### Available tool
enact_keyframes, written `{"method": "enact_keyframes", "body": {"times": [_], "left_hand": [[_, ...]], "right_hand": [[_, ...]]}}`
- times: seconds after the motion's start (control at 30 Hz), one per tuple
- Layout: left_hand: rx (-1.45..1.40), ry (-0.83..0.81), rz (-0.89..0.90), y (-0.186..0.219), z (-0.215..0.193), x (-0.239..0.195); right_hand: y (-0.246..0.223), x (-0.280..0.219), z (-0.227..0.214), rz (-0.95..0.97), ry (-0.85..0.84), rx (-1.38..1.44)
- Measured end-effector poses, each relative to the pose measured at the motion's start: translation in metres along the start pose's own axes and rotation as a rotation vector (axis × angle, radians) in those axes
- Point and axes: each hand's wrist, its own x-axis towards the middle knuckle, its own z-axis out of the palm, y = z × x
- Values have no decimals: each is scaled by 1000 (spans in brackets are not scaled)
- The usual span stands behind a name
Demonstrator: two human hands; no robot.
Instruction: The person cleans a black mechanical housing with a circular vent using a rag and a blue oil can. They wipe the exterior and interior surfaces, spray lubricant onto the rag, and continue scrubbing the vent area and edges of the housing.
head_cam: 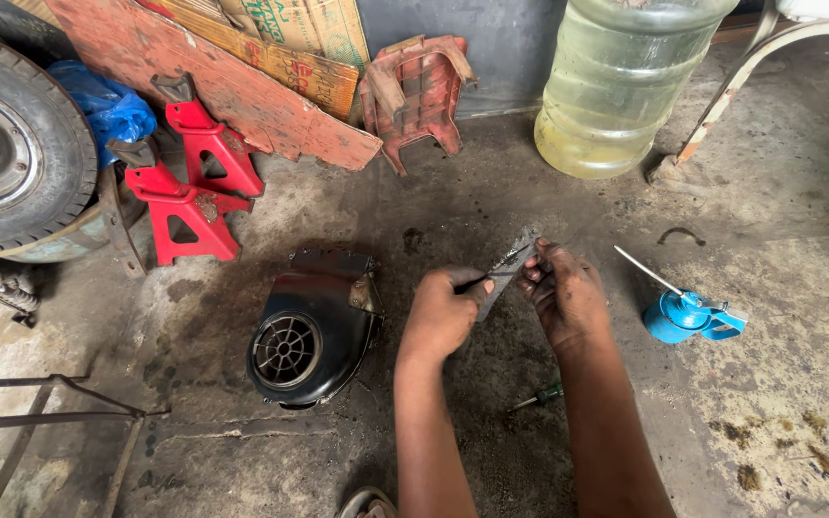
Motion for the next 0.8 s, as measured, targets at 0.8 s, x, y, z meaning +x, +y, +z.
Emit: {"method": "enact_keyframes", "body": {"times": [0.8], "left_hand": [[-9,143,-37,6,1,2]], "right_hand": [[-9,-7,6,-271,-93,-534]]}}
